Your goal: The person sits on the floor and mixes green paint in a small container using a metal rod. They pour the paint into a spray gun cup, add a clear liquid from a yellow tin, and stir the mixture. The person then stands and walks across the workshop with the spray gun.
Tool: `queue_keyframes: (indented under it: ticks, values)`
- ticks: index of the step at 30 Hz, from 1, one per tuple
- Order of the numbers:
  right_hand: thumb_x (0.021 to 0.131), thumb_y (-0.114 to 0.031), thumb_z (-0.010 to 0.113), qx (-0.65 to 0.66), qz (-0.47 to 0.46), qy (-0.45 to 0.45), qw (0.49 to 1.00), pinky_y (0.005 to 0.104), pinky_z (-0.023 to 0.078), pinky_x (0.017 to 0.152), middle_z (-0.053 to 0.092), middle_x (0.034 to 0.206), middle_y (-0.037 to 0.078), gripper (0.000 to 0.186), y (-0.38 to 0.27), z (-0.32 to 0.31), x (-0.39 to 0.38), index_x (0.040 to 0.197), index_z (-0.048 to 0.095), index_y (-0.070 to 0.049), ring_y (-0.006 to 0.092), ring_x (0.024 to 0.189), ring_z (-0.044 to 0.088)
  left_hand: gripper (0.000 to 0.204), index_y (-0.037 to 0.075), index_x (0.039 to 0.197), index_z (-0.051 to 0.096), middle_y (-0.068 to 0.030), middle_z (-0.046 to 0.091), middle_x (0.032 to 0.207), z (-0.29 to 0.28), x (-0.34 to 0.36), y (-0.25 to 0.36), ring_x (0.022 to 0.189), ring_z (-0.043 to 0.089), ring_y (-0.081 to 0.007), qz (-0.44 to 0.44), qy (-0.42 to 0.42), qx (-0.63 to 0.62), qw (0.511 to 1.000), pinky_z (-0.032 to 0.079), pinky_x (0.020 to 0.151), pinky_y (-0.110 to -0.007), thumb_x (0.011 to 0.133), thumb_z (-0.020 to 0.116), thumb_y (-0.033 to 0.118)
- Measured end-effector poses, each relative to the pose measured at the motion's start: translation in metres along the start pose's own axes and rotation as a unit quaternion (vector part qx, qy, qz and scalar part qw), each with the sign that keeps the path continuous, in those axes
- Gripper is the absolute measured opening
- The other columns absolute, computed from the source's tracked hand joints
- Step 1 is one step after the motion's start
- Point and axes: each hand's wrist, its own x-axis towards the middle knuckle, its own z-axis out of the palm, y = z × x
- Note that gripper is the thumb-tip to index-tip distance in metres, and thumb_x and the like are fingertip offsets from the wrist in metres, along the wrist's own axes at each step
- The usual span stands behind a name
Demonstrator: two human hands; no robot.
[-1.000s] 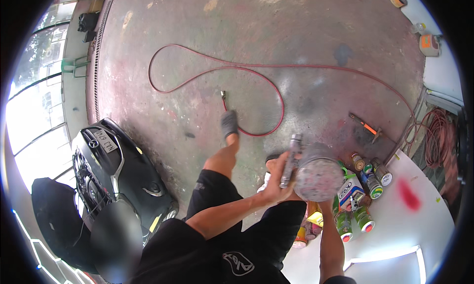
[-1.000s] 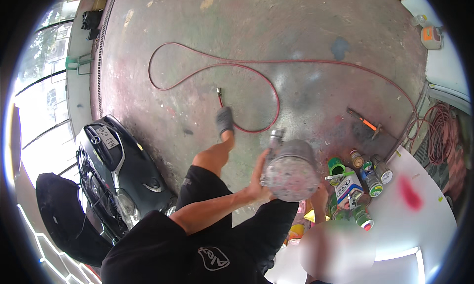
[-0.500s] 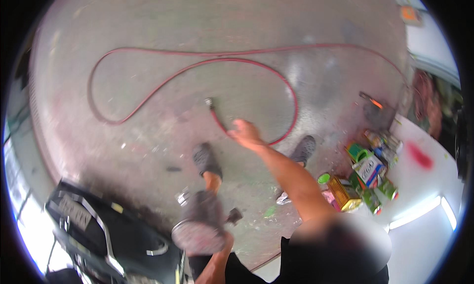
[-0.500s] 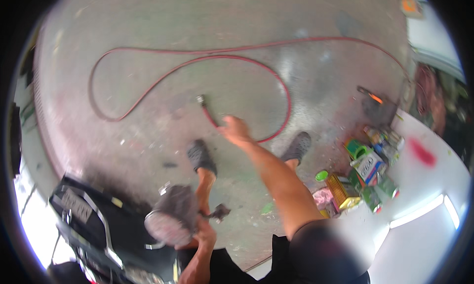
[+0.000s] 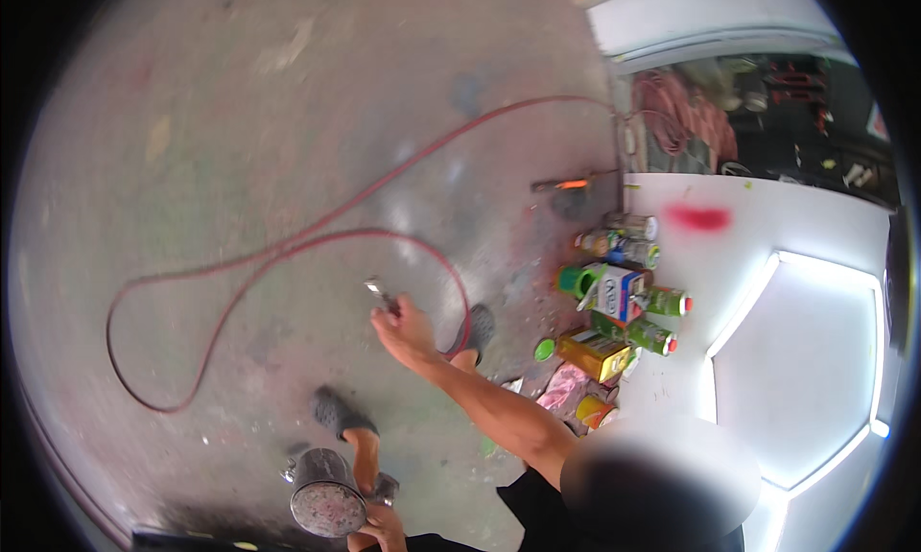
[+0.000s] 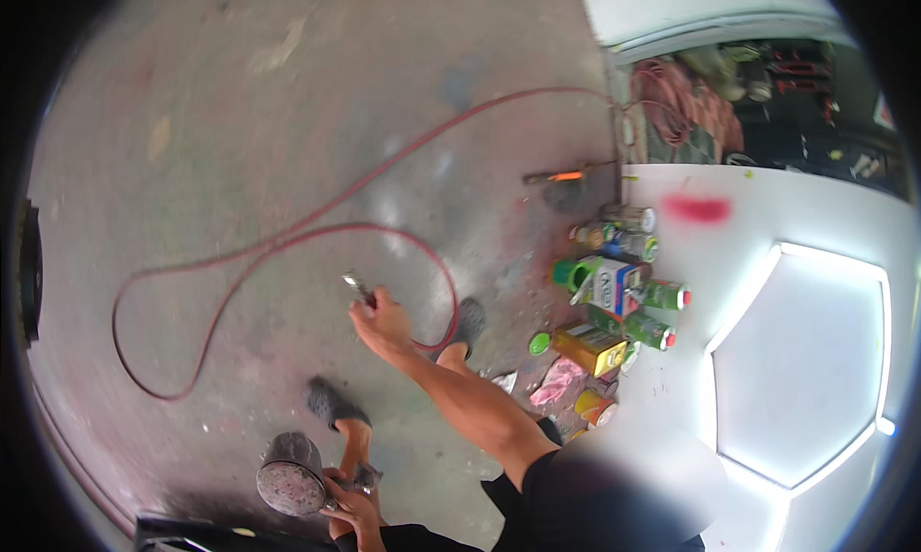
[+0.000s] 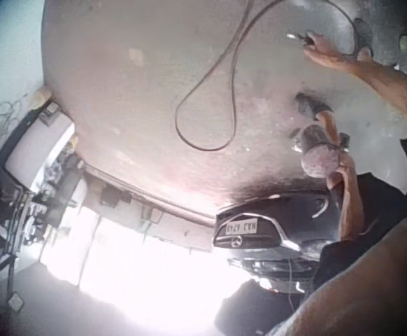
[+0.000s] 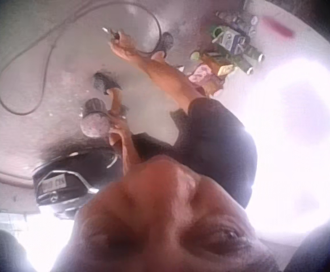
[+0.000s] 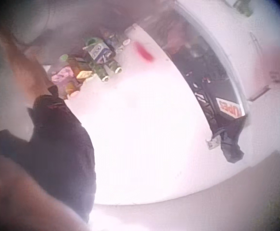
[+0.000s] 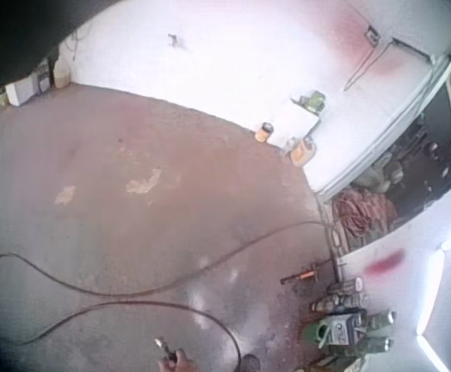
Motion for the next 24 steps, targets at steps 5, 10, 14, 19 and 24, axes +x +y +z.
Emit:
queue_keyframes:
  ticks: [5,10,14,19,24]
  values:
    - [0.112,-0.033,0.075,0.267,-0.082,0.201,0.939,0.0275,0.041,0.061,0.055,0.078,-0.008,0.03,-0.065,-0.285,0.004,0.101,0.064,-0.007,0.004,0.071,0.046,0.035,-0.002,0.099,0.06,-0.009,0.06,0.085,-0.002,-0.033,0.047,0.069,0.051,-0.0197,0.099,0.03,-0.109,0.989,0.04,0.066,-0.038,0.118,0.056,0.027]
    - [0.117,-0.029,0.062,0.42,-0.16,0.378,0.81,0.0257,0.038,0.058,0.054,0.083,-0.006,0.021,-0.13,-0.557,-0.029,0.116,0.064,-0.008,0.0042,0.066,0.044,0.061,0.017,0.156,0.049,-0.0098,0.055,0.13,0.026,-0.049,0.137,0.099,0.055,-0.0284,-0.11,-0.009,-0.215,0.97,0.057,0.081,-0.047,0.111,0.068,0.053]
    - [0.119,-0.028,0.051,0.561,-0.256,0.401,0.677,0.0263,0.035,0.053,0.053,0.086,0.0,0.025,-0.184,-0.723,-0.054,0.132,0.06,-0.009,0.0074,0.059,0.043,0.062,0.011,0.151,0.054,-0.0107,0.059,0.127,0.048,-0.062,0.315,0.093,0.056,-0.0231,0.076,-0.081,-0.13,0.985,0.057,0.077,-0.04,0.112,0.064,0.059]
    - [0.123,-0.03,0.045,0.566,-0.329,0.457,0.602,0.0248,0.037,0.051,0.057,0.099,0.001,0.042,-0.255,-0.855,-0.075,0.157,0.049,-0.006,0.0042,0.061,0.044,0.046,-0.008,0.122,0.063,-0.0065,0.057,0.083,0.089,-0.15,0.57,0.064,0.047,-0.0149,0.315,-0.099,-0.134,0.934,0.036,0.059,-0.034,0.119,0.057,0.038]
    - [0.125,-0.043,0.041,0.511,-0.345,0.48,0.624,0.0265,0.04,0.05,0.058,0.102,0.001,0.056,-0.258,-0.901,-0.058,0.168,0.041,-0.007,0.0057,0.06,0.046,0.043,0.006,0.079,0.047,-0.0024,0.047,0.069,0.159,-0.146,0.665,0.062,0.045,-0.0153,0.33,-0.22,-0.144,0.906,0.032,0.059,-0.035,0.116,0.056,0.026]
